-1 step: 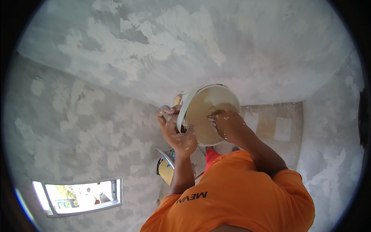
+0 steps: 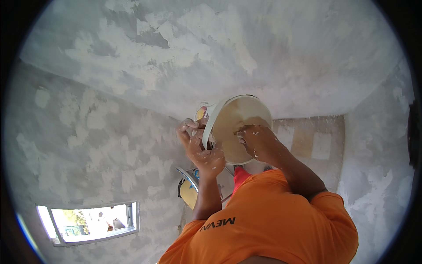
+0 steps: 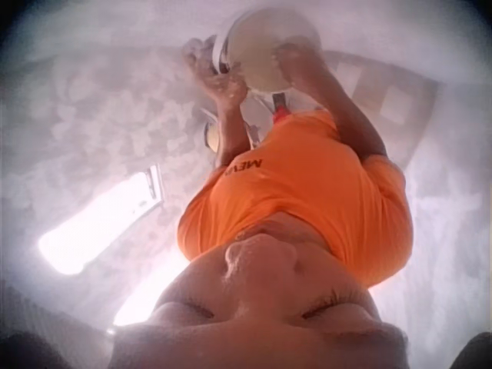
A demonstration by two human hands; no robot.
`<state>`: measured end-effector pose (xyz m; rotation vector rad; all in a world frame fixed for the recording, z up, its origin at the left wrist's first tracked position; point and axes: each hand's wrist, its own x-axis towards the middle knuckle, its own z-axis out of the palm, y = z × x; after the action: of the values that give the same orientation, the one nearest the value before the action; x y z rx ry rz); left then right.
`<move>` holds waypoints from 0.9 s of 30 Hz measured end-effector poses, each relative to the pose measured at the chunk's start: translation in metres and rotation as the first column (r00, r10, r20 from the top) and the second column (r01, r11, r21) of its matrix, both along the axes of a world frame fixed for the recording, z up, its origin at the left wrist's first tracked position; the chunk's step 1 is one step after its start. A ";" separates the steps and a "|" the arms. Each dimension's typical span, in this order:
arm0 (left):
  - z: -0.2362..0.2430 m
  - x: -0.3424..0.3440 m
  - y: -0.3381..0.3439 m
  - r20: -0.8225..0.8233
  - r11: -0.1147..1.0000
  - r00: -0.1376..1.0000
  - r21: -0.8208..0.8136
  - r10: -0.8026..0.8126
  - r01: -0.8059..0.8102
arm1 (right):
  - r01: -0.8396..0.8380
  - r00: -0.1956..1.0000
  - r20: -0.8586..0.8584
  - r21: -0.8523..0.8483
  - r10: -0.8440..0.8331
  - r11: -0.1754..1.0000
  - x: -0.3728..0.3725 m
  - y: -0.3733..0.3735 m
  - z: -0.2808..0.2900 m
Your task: The person applies plaster to an interior wall corner using a brush, dipping the brush into a bucket of plaster mixture and spreading it onto the wall and ceiling joints.
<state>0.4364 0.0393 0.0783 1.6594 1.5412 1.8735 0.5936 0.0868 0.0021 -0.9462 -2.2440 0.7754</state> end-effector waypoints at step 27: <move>-0.051 -0.045 -0.009 0.288 0.986 0.944 -0.001 0.161 -0.168 | -0.692 0.198 -0.483 -0.685 -0.853 0.227 0.044 0.039 -0.014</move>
<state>0.3919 0.0306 0.0277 1.2283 1.5790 2.1122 0.6377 0.1261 -0.0118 -0.5734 -0.0101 2.0868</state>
